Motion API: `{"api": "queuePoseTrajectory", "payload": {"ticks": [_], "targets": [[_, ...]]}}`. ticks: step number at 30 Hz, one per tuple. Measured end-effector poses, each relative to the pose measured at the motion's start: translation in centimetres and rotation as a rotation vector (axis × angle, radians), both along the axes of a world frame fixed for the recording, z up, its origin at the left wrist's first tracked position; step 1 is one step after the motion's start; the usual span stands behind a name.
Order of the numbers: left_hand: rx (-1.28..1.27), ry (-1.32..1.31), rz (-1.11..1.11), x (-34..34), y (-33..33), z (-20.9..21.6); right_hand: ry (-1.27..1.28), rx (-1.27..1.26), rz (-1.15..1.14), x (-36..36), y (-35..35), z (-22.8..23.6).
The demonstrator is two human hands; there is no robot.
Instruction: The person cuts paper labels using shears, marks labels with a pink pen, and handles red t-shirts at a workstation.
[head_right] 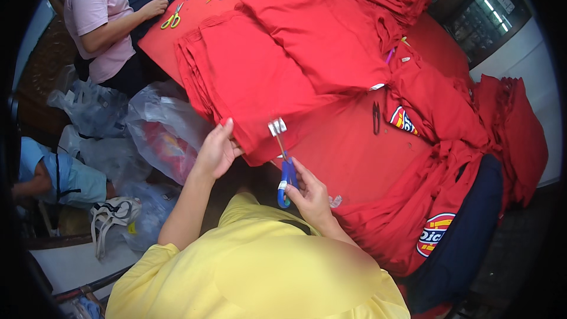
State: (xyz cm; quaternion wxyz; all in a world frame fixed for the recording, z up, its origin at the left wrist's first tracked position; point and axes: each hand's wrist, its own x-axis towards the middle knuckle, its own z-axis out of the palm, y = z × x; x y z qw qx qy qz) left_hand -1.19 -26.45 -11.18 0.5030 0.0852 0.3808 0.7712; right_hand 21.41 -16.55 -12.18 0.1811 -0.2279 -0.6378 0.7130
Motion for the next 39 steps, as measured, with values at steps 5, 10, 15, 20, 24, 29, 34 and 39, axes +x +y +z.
{"api": "queuePoseTrajectory", "payload": {"ticks": [5,10,15,20,24,29,34,39], "targets": [[-0.007,0.066,0.013,-1.2,1.1,0.8,-0.050,0.375,0.024,-0.7,-0.5,-0.6],[0.013,0.163,0.076,-0.8,1.6,0.1,-0.128,0.682,0.002,-1.6,-0.4,0.8],[-0.006,0.136,0.125,0.1,1.4,0.9,-0.062,0.803,-0.023,-2.4,-0.1,0.2],[-0.036,0.168,0.135,1.2,1.2,2.1,-0.047,0.735,0.013,-2.7,0.2,0.8],[-0.007,0.167,0.124,1.5,1.2,2.4,-0.030,0.493,0.058,-2.6,0.2,0.7],[-0.022,0.147,0.102,1.3,1.4,1.9,0.047,-0.305,0.165,-1.9,0.7,0.8],[-0.034,0.123,0.072,1.0,1.3,1.1,0.117,-0.613,0.267,-1.3,2.3,0.4],[-0.070,0.046,0.086,1.2,1.5,0.9,0.107,-0.591,0.236,-1.4,2.6,0.8]]}}
